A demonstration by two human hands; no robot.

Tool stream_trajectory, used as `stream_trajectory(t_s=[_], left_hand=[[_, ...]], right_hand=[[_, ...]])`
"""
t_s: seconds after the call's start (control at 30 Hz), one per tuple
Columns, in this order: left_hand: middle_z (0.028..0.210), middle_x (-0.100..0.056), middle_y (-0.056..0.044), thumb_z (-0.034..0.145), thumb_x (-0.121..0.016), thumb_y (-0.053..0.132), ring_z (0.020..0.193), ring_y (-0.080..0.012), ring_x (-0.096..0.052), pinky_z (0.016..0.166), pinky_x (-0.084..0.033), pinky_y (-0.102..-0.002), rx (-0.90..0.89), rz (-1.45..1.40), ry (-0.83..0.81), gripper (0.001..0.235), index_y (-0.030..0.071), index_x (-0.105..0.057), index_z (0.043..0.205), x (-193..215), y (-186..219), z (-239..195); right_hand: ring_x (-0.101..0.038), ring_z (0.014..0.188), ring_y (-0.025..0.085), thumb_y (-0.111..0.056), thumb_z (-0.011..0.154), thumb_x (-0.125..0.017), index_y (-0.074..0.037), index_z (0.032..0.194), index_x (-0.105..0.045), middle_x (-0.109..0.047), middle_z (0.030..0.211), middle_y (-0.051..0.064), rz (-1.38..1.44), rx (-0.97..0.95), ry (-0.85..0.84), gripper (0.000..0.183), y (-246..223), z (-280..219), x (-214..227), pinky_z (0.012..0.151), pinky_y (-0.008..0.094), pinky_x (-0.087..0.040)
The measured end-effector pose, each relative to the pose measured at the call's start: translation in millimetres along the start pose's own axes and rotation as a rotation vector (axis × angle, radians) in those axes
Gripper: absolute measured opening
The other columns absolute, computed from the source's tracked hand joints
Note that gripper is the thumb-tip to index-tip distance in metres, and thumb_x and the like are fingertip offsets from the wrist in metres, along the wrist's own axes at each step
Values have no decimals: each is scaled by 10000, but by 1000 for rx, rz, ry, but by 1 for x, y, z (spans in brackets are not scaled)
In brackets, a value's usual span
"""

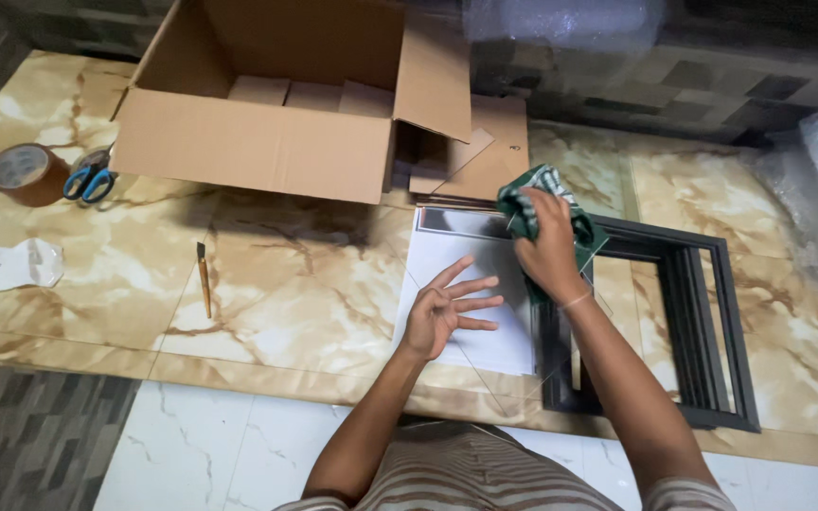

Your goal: The person wipes a rectangular glass pane and a black frame with a green and white striped cloth. They repeatedly rub the surfaces, fold the cloth, and continue cleaning both items on the floor.

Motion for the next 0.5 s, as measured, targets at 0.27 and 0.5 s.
stream_trajectory(t_s=[0.27, 0.5], left_hand=[[1009, -603, -232, 692, -412, 163, 814, -401, -614, 593, -527, -537, 49, -82, 211, 528, 46, -494, 1201, 96, -41, 7], [1145, -519, -324, 671, -371, 168, 977, -487, -550, 668, -476, -637, 57, 15, -15, 685, 43, -345, 1344, 26, 14, -11]], right_hand=[[-438, 1190, 310, 92, 409, -574, -68, 1241, -490, -516, 1219, 115, 129, 163, -202, 851, -84, -19, -56, 1050, 477, -212], [-465, 1149, 354, 51, 603, -555, 20, 1167, -530, -514, 1175, 179, -25, -15, 132, 565, -7, 19, -36, 1007, 429, -326]])
Point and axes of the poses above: each hand's wrist, its own z-axis towards the middle knuckle, its own x-axis out of the back of the hand, y = z × x, the point moved 7 cm from there along z, towards the middle knuckle
